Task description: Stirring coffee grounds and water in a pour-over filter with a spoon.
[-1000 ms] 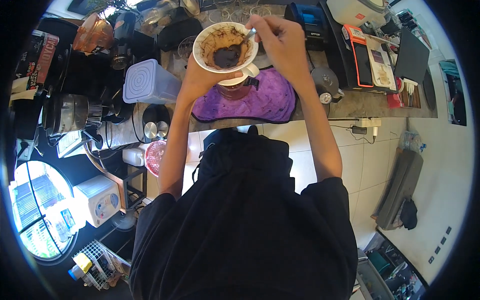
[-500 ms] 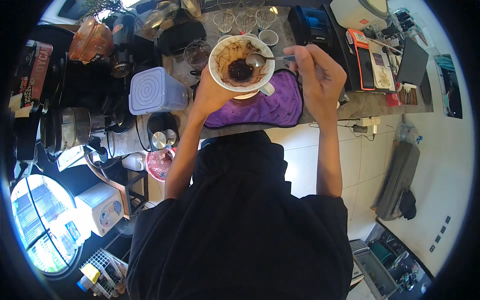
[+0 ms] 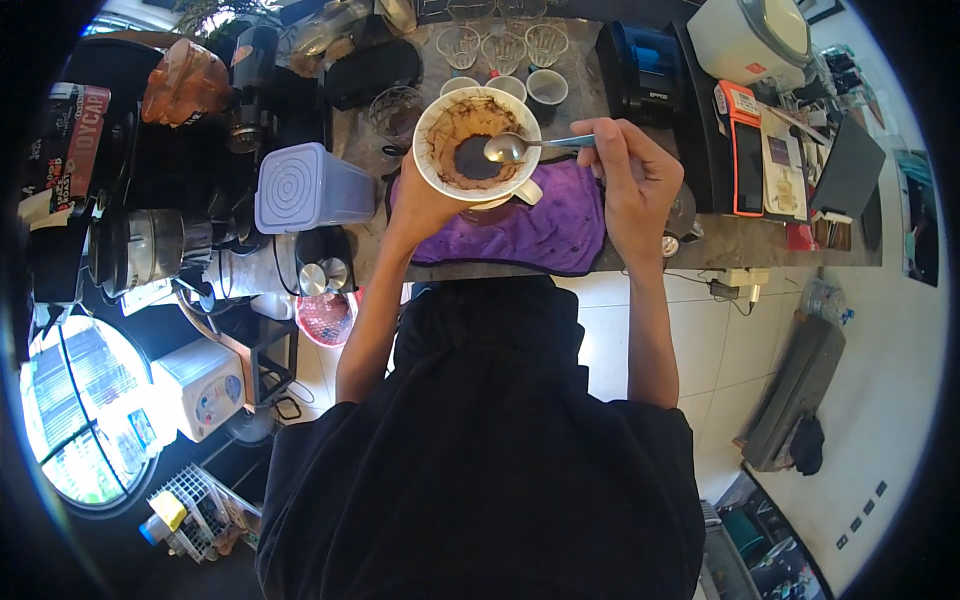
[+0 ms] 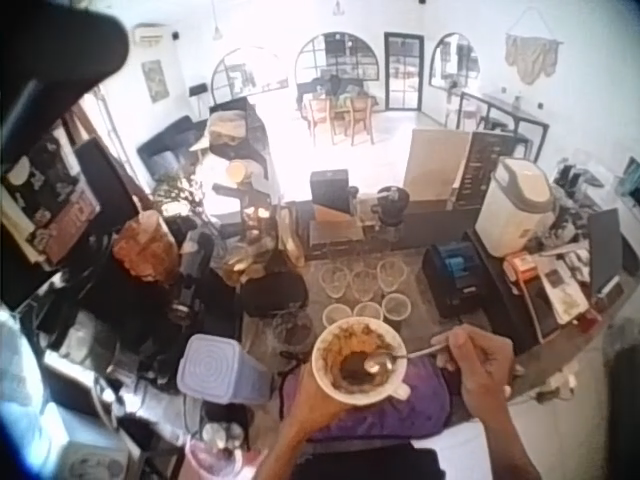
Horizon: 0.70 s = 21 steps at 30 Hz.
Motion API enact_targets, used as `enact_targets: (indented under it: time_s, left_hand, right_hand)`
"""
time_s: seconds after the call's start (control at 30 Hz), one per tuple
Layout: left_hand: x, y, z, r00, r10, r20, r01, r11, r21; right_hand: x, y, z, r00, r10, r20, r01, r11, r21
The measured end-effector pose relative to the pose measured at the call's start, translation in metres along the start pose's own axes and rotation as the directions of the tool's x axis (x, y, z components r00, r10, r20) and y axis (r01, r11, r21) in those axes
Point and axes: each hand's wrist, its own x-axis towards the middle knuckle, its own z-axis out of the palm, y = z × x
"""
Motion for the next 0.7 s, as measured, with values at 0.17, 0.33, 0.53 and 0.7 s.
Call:
enact_targets:
  time_s: [0.17, 0.33, 0.53, 0.7]
  left_hand:
    - [-0.003, -0.003, 0.008, 0.998, -0.020, -0.058, 0.015, 0.996, -0.084]
    - [-0.004, -0.004, 0.006, 0.996, -0.059, -0.073, 0.058, 0.998, -0.011]
    - [-0.007, -0.014, 0.008, 0.990, -0.091, -0.112, 0.080, 0.992, -0.101]
    - [-0.007, -0.009, 0.005, 0.995, -0.043, -0.093, 0.042, 0.999, -0.022]
  right_hand:
    - [0.014, 0.014, -0.004, 1.000, 0.021, -0.012, -0.019, 0.983, 0.185]
    - [0.033, 0.014, -0.006, 0.997, 0.061, 0.046, -0.070, 0.969, 0.237]
    - [0.050, 0.007, 0.003, 0.994, -0.016, 0.106, -0.014, 0.962, 0.274]
    - [0.056, 0.004, 0.001, 0.991, -0.015, 0.131, -0.021, 0.963, 0.269]
